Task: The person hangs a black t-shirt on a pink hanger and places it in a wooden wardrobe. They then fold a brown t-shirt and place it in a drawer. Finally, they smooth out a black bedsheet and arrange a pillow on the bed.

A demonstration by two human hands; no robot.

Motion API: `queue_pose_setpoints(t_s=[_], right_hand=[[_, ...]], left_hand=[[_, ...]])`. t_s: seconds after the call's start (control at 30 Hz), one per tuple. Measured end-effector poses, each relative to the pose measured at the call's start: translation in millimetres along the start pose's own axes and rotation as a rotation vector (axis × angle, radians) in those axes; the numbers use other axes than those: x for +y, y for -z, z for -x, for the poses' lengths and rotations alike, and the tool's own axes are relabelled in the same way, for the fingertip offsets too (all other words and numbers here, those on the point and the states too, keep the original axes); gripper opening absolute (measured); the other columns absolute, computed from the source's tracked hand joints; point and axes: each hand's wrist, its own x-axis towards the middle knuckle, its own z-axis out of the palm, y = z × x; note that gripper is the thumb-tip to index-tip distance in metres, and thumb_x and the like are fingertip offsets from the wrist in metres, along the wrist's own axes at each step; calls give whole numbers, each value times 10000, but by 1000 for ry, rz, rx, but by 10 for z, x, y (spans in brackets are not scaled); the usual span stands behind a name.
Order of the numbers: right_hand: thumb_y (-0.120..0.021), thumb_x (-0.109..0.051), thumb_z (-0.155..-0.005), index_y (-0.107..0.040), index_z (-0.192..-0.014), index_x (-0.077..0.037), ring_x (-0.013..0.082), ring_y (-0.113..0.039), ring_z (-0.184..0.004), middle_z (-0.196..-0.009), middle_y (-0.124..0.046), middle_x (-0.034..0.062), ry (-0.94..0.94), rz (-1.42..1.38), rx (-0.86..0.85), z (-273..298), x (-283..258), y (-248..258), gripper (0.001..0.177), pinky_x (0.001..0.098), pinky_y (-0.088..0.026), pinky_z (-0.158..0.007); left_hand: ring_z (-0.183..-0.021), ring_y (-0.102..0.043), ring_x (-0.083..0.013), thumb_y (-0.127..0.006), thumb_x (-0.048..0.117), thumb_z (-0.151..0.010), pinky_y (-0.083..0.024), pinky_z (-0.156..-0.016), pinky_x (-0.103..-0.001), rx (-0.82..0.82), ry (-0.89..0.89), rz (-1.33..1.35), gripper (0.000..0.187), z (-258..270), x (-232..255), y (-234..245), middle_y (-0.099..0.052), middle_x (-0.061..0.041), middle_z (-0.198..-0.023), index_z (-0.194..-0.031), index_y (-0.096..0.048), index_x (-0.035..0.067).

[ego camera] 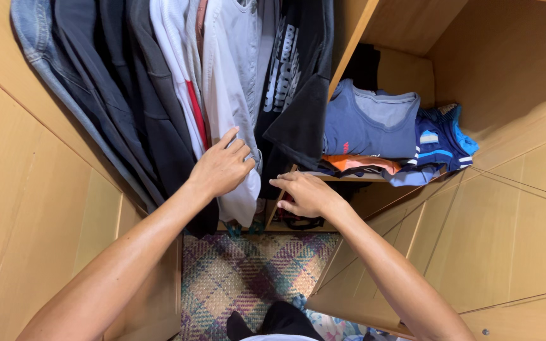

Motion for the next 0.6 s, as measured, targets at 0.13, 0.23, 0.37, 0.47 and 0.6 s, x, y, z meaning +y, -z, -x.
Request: queue_pose_setpoints(t_s=[0.13, 0.23, 0.37, 0.47, 0.6], right_hand=[[-759, -292, -853, -591, -1374, -43, 385, -553, -1279, -1394, -591, 220, 16, -1, 43, 37, 20, 27, 602, 475, -444, -1056], [-755, -279, -845, -575, -1390, -39, 387, -552, -1283, -1392, -590, 227, 24, -12, 75, 62, 17, 31, 622, 475, -443, -1059], [-747, -277, -847, -531, -1435, -41, 386, -555, -1283, -1387, -592, 227, 41, -17, 84, 114, -55, 31, 670, 474, -441, -1074], [-745, -278, -853, -501, -1460, -49, 384, -555, -1272, -1389, -587, 225, 22, 8, 105, 176, -162, 17, 694, 486, -435, -1058], [-737, -288, -877, -489, -1467, -46, 377, -562, -1263, -1360, -602, 218, -5, 25, 162, 321, -350, -42, 684, 488, -438, -1049]], left_hand=[[-949, -633, -272, -731, 158, -762, -426, -1084, -440, 23, -43, 145, 73, -24, -19, 46, -661, -80, -869, -781, -695, 98], [-980, -626, -293, -750, 149, -762, -456, -1009, -405, 11, -14, 197, 97, -3, 17, 74, -650, -71, -872, -803, -675, 103], [-1006, -616, -303, -770, 164, -738, -458, -970, -399, -93, 52, 172, 189, 3, 123, 140, -669, -73, -916, -894, -689, 94], [-1045, -616, -301, -784, 186, -710, -439, -1024, -418, -109, 86, 154, 296, 50, 269, 224, -678, -82, -966, -978, -696, 97], [-1062, -621, -298, -790, 216, -744, -405, -1091, -454, -139, 148, 116, 420, 157, 525, 363, -668, -91, -1016, -1128, -659, 104]])
